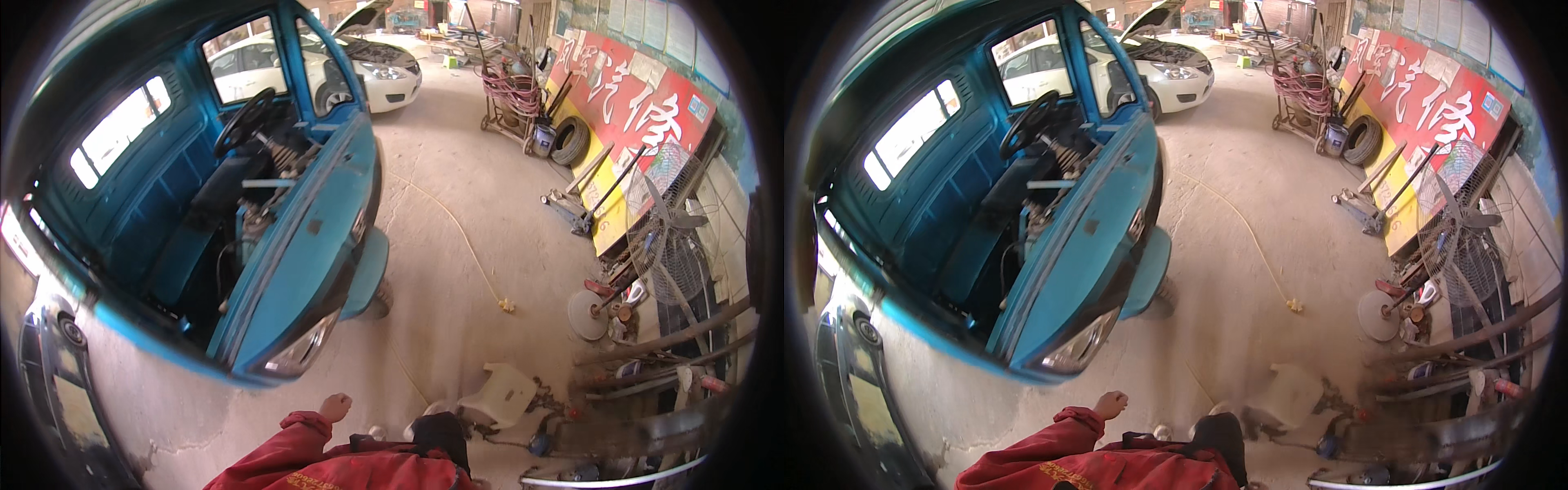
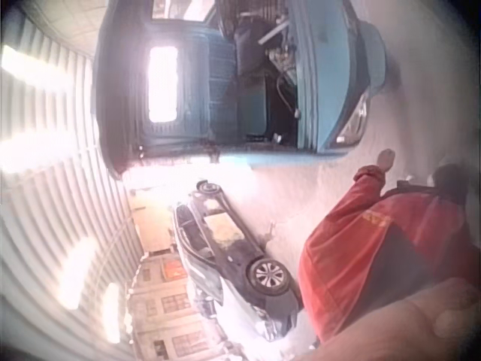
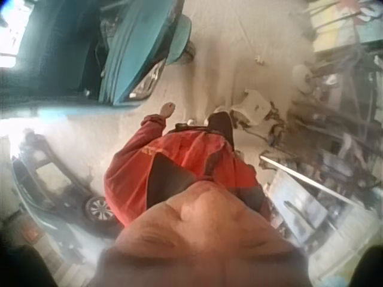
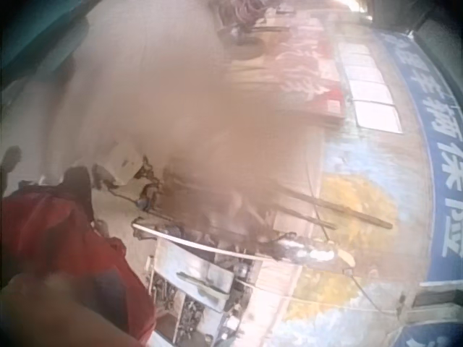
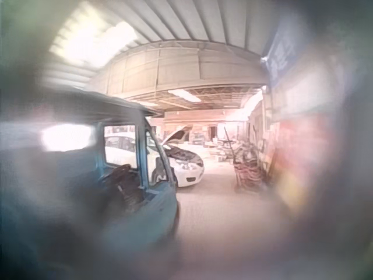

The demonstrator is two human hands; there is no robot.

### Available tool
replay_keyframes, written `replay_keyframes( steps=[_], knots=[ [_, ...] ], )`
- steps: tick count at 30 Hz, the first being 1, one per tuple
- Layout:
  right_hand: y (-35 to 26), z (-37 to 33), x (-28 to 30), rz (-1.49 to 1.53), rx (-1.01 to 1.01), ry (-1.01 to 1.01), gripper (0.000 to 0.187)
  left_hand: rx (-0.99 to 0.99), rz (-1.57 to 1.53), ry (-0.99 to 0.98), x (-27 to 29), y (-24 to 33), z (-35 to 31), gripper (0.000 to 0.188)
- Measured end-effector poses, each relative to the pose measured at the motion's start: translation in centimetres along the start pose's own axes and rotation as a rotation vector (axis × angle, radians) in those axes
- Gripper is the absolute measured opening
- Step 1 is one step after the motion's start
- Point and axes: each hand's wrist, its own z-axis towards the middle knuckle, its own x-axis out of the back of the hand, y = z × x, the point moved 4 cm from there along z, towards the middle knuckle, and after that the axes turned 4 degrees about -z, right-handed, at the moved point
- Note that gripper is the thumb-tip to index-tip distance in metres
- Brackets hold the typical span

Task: The person uses an angle grinder to remove paint and rust from the side panel and wheel arch of a white car. They move along the vehicle, grinding different sections and generating sparks, then walk through the garage and place the tool on a workbench.

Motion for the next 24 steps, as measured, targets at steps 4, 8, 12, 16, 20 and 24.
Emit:
replay_keyframes(
  steps=[4, 8, 12, 16, 20, 24],
  knots=[
    [-6.7, 8.7, 3.4, -0.006, -0.038, -0.019, 0.016, 0.109, -0.103, 0.03, 1.8, 5.9, 11.8, 0.031],
    [-14.1, 20.2, 10.9, -0.048, -0.029, -0.017, 0.02, -0.053, 0.486, -0.281, 0.2, 5.2, 20.1, 0.024],
    [-21.3, 32.1, 24.7, -0.077, 0.022, 0.099, 0.026, 0.199, 0.398, -0.444, -0.2, 4.5, 25.0, 0.018],
    [-35.0, 44.2, 41.3, -0.054, 0.151, 0.353, 0.033, -0.1, 0.452, -0.219, 2.7, 12.7, 33.6, 0.017],
    [-52.4, 52.6, 52.7, 0.025, 0.242, 0.372, 0.036, 0.206, -0.028, -0.018, 4.1, 16.7, 45.4, 0.034],
    [-69.4, 59.9, 56.8, 0.01, 0.45, 0.377, 0.038, 0.326, -0.065, -0.195, 2.4, 14.5, 61.3, 0.04]
  ],
)
